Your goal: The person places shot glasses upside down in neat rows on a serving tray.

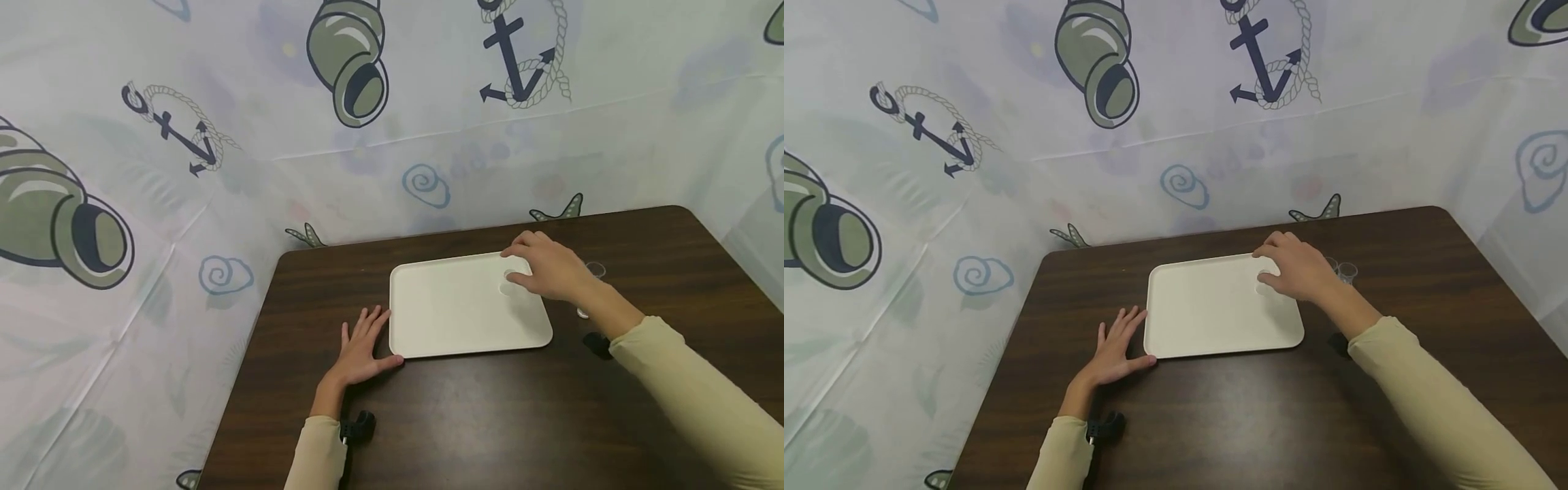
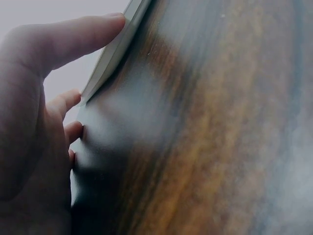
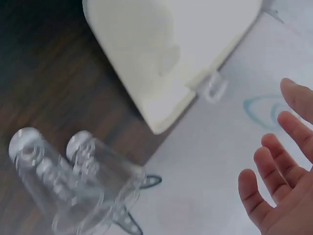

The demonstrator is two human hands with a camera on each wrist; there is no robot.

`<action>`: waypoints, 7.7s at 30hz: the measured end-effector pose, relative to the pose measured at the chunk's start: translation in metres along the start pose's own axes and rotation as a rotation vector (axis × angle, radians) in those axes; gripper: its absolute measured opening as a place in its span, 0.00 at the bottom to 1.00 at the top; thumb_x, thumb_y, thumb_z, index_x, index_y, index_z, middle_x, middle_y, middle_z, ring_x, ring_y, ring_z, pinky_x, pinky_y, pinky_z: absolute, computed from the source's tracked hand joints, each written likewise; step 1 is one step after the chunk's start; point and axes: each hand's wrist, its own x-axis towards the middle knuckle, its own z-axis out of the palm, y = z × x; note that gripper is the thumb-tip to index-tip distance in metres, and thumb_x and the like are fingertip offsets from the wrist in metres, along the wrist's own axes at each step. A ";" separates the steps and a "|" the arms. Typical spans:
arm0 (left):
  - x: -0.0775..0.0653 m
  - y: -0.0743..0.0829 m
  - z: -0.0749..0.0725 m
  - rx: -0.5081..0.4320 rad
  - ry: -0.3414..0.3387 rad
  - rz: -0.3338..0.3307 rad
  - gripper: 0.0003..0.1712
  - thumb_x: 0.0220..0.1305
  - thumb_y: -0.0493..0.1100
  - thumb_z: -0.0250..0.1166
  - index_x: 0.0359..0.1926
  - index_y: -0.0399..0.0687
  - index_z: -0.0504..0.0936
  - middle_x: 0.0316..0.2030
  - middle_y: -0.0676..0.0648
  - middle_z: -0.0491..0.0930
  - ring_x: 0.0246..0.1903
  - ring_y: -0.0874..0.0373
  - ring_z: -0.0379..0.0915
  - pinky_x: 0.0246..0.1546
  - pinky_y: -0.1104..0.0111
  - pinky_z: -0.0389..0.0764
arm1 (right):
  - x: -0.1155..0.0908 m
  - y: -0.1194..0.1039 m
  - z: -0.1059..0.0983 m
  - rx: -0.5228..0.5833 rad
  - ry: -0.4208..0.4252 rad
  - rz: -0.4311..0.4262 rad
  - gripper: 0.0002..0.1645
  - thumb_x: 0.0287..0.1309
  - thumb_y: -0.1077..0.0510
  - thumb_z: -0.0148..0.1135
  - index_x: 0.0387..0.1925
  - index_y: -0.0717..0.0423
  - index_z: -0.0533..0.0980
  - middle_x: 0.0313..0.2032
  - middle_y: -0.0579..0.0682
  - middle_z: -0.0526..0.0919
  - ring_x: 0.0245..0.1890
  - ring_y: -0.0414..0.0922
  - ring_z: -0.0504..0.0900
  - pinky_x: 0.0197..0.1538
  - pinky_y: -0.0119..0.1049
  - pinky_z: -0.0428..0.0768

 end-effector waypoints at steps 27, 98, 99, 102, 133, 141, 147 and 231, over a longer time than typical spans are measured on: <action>-0.003 0.003 -0.001 -0.011 -0.003 -0.019 0.56 0.54 0.73 0.63 0.78 0.63 0.51 0.77 0.46 0.47 0.75 0.44 0.34 0.64 0.33 0.31 | -0.063 0.106 -0.017 0.454 0.050 0.431 0.24 0.74 0.63 0.35 0.64 0.71 0.66 0.60 0.74 0.68 0.56 0.69 0.69 0.52 0.63 0.68; -0.001 0.005 -0.004 0.018 -0.017 -0.031 0.57 0.53 0.75 0.62 0.78 0.63 0.49 0.77 0.47 0.46 0.75 0.45 0.34 0.65 0.35 0.31 | -0.088 0.149 0.013 0.455 0.030 0.437 0.27 0.63 0.54 0.66 0.55 0.69 0.71 0.49 0.69 0.76 0.37 0.27 0.72 0.34 0.24 0.73; -0.001 0.005 -0.004 0.019 -0.020 -0.033 0.57 0.53 0.75 0.62 0.78 0.63 0.49 0.77 0.48 0.45 0.76 0.45 0.34 0.65 0.35 0.30 | -0.087 0.149 0.012 0.458 0.033 0.442 0.27 0.64 0.54 0.65 0.55 0.69 0.70 0.50 0.69 0.76 0.36 0.26 0.72 0.34 0.24 0.73; -0.001 0.005 -0.004 0.015 -0.020 -0.035 0.57 0.53 0.75 0.62 0.78 0.63 0.50 0.77 0.49 0.45 0.76 0.45 0.33 0.65 0.35 0.30 | -0.086 0.145 0.009 0.464 0.050 0.450 0.26 0.65 0.53 0.63 0.56 0.68 0.70 0.51 0.69 0.75 0.38 0.30 0.72 0.34 0.24 0.73; 0.000 0.003 -0.006 0.016 -0.006 -0.035 0.56 0.54 0.72 0.65 0.78 0.63 0.51 0.77 0.47 0.47 0.75 0.44 0.35 0.65 0.34 0.31 | -0.026 0.038 -0.011 0.296 0.205 0.163 0.21 0.64 0.62 0.63 0.58 0.62 0.74 0.50 0.61 0.76 0.39 0.54 0.73 0.35 0.45 0.70; -0.001 0.003 -0.004 -0.002 -0.004 -0.038 0.56 0.54 0.73 0.64 0.78 0.64 0.51 0.77 0.47 0.46 0.76 0.46 0.33 0.65 0.35 0.30 | -0.011 0.010 0.010 0.022 0.189 -0.076 0.19 0.57 0.66 0.66 0.52 0.56 0.80 0.47 0.55 0.79 0.45 0.55 0.73 0.37 0.49 0.73; -0.002 0.003 -0.003 0.006 -0.003 -0.041 0.56 0.54 0.73 0.64 0.78 0.65 0.50 0.77 0.48 0.46 0.76 0.46 0.33 0.65 0.35 0.30 | 0.001 -0.003 0.031 -0.236 0.182 -0.238 0.20 0.52 0.69 0.69 0.49 0.56 0.82 0.44 0.54 0.79 0.44 0.54 0.74 0.36 0.46 0.72; 0.000 0.004 0.002 -0.006 -0.005 -0.045 0.56 0.54 0.74 0.62 0.78 0.66 0.49 0.77 0.49 0.45 0.76 0.48 0.32 0.66 0.36 0.28 | 0.000 -0.014 0.046 -0.471 0.091 -0.352 0.23 0.54 0.53 0.71 0.52 0.52 0.80 0.52 0.56 0.76 0.53 0.55 0.73 0.49 0.52 0.73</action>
